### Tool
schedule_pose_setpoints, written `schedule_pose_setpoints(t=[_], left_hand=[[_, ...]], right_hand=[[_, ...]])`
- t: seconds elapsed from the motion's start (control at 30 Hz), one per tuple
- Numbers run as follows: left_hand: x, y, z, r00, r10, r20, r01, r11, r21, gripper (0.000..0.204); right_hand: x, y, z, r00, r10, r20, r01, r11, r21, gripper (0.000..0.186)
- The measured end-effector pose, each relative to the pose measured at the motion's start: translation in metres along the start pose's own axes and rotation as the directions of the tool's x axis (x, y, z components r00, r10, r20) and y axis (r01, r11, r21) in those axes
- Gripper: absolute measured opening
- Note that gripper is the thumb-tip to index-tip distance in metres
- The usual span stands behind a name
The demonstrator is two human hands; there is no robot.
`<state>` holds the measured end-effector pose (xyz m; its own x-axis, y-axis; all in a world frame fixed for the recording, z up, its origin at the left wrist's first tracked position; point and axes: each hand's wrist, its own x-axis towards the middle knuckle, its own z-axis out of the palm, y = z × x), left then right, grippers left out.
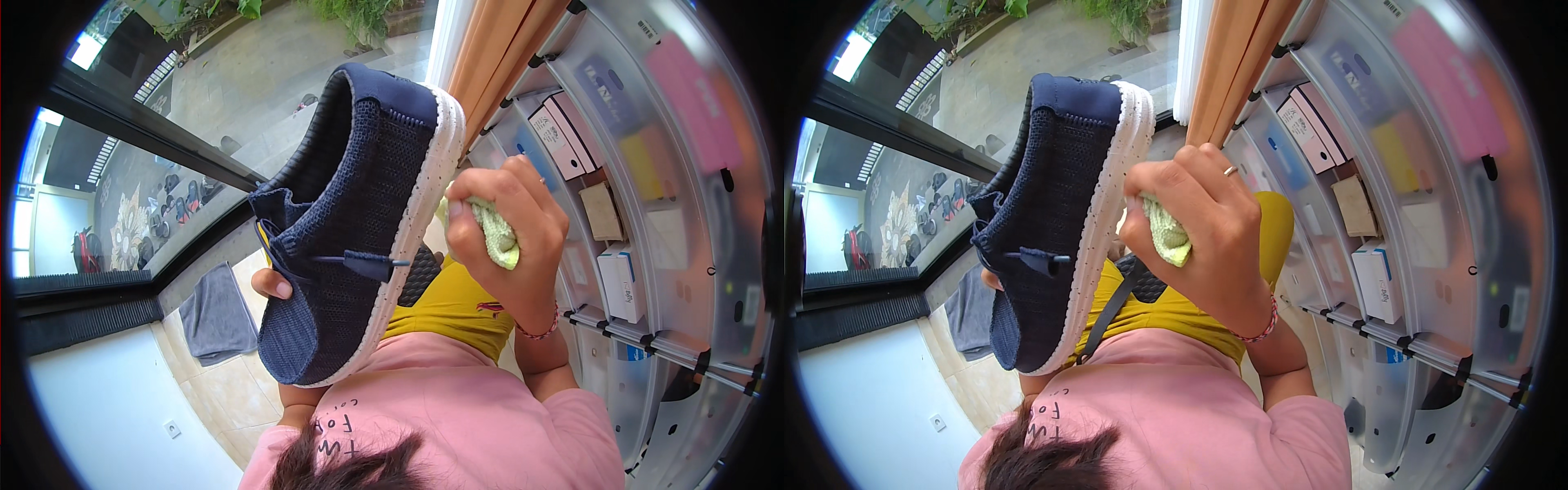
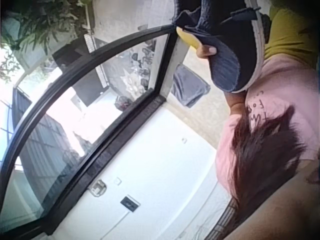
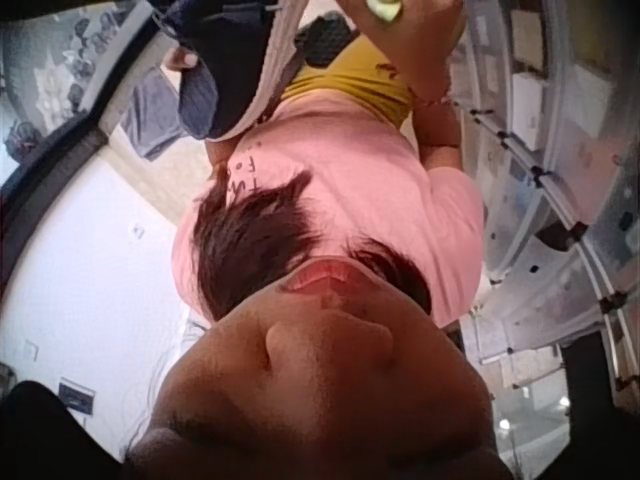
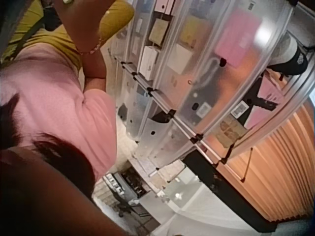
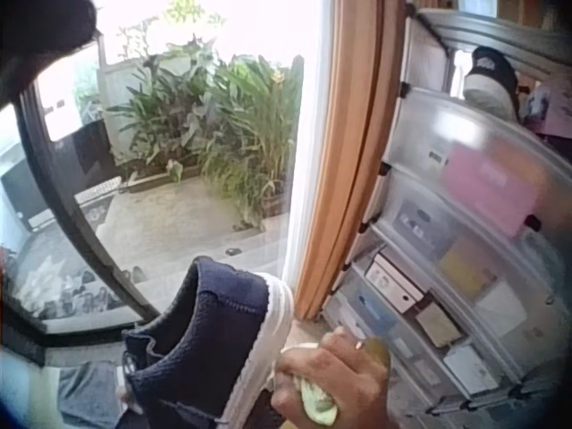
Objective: Cleaning a blue slip-on shoe using a green cloth.
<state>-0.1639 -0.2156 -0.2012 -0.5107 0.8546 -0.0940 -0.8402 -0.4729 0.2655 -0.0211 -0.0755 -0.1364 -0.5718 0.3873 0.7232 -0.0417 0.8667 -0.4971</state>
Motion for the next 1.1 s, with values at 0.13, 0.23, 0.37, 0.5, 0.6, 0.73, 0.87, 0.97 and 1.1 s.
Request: schedule_pose_setpoints(t=[0.13, 0.23, 0.37, 0.5, 0.6, 0.73, 0.87, 0.97, 1.1], left_hand=[[-0.003, 0.015, -0.003, 1.000, -0.008, 0.015, 0.008, 1.000, -0.007, 0.084], [0.000, 0.016, -0.001, 1.000, 0.001, 0.019, -0.001, 1.000, -0.009, 0.085], [0.006, 0.019, 0.002, 1.000, 0.006, 0.028, -0.006, 1.000, -0.012, 0.087], [-0.024, 0.008, 0.012, 0.998, 0.061, 0.018, -0.061, 0.998, 0.002, 0.088], [0.012, 0.022, 0.011, 0.992, 0.121, 0.020, -0.122, 0.992, 0.043, 0.089], [-0.006, 0.035, 0.004, 0.981, 0.195, 0.011, -0.195, 0.975, 0.106, 0.090], [-0.012, 0.039, -0.002, 0.974, 0.223, 0.023, -0.224, 0.965, 0.132, 0.091], [-0.010, 0.037, -0.008, 0.974, 0.226, 0.031, -0.228, 0.963, 0.146, 0.092], [-0.016, 0.044, -0.017, 0.979, 0.201, 0.039, -0.205, 0.966, 0.157, 0.093]], right_hand=[[0.005, 0.001, 0.003, 0.995, 0.058, -0.085, -0.062, 0.997, -0.048, 0.009], [0.009, 0.001, 0.005, 0.991, 0.051, -0.121, -0.060, 0.995, -0.079, 0.009], [0.004, 0.007, 0.010, 0.996, -0.035, -0.087, 0.021, 0.988, -0.156, 0.013], [0.003, -0.019, 0.016, 0.997, -0.046, 0.056, 0.042, 0.997, 0.068, 0.018], [-0.019, -0.033, 0.039, 0.977, -0.206, 0.061, 0.191, 0.963, 0.190, 0.029], [0.000, -0.009, 0.023, 0.972, -0.203, 0.122, 0.201, 0.979, 0.024, 0.042], [0.008, 0.010, 0.040, 0.980, 0.135, -0.144, -0.104, 0.972, 0.209, 0.043], [0.006, 0.003, 0.037, 0.999, -0.039, -0.035, 0.042, 0.996, 0.083, 0.043], [-0.002, 0.006, 0.034, 0.990, 0.124, 0.069, -0.140, 0.944, 0.300, 0.047]])
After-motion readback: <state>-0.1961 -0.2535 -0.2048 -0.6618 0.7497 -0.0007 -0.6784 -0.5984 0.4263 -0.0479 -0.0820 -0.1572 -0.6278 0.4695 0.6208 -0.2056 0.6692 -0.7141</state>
